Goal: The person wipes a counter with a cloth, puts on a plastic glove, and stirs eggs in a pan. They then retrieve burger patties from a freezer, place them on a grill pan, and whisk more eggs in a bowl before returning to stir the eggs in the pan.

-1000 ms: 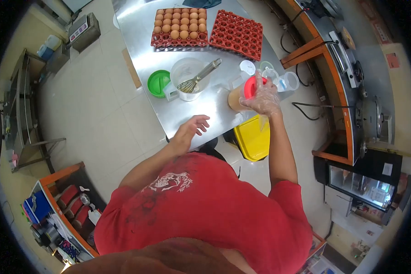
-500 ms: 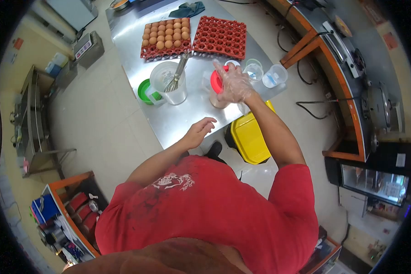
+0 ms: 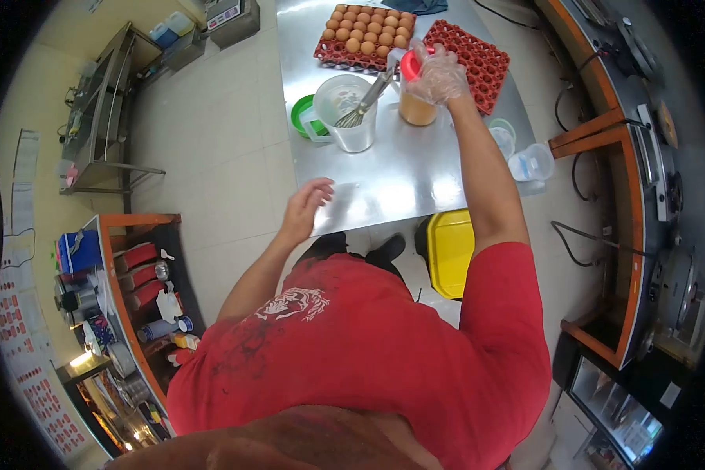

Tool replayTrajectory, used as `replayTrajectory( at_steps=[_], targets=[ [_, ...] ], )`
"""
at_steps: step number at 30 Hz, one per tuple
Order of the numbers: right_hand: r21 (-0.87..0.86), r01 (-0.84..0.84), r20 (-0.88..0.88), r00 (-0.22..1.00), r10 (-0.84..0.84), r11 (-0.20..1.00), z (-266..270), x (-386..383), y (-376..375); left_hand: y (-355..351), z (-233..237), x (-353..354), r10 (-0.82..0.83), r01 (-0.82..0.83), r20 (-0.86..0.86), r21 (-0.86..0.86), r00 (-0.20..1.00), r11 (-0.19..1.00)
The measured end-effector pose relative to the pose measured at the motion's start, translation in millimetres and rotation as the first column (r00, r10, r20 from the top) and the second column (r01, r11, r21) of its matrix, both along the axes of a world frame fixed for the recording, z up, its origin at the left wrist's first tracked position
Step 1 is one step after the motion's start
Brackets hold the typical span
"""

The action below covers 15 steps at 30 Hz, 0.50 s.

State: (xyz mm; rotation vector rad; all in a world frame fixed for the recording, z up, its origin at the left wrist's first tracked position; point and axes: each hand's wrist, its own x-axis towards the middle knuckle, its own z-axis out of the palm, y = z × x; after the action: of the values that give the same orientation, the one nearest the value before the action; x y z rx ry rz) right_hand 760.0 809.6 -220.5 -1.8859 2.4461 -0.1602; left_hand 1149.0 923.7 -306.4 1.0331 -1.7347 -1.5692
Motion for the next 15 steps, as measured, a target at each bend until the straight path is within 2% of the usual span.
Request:
replayTrajectory(
  at_steps=[1, 5, 8, 10, 12, 15],
  targets=[
    [-0.029, -0.01, -0.014, 1.0, 0.009, 1.0, 1.6, 1.5, -1.4, -13.1, -2.8, 13.1, 0.037, -0.039, -0.03, -0.055, 0.999, 0.998],
    [-0.288, -0.084, -0.094, 0.994, 0.06, 0.954, -25.6, -2.6, -0.7, -70.9, 3.6, 47.8, 0.178, -0.187, -0.113, -0.085, 0.978, 0.979],
    [-0.543, -0.048, 0.01, 0.998, 0.064, 0.838, -25.4, 23.4, 24.3, -131.4, -4.5, 59.0, 0.209, -0.224, -0.14, -0.097, 0.968, 0.97],
    [-0.658, 0.165, 0.275, 0.961, 0.03, 0.734, -50.2, 48.6, 57.7, -175.1, -12.5, 63.5, 0.195, -0.211, -0.144, -0.104, 0.97, 0.972],
    [-0.56, 0.372, 0.407, 0.902, -0.146, 0.74, -85.6, 80.2, 101.6, -230.8, -17.5, 58.4, 0.171, -0.185, -0.137, -0.091, 0.976, 0.979],
    [-0.165, 0.696, 0.686, 0.59, -0.426, 0.698, -130.8, 131.0, 154.5, -318.7, -35.1, 33.4, 0.139, -0.143, -0.051, -0.072, 0.989, 0.987]
  ],
)
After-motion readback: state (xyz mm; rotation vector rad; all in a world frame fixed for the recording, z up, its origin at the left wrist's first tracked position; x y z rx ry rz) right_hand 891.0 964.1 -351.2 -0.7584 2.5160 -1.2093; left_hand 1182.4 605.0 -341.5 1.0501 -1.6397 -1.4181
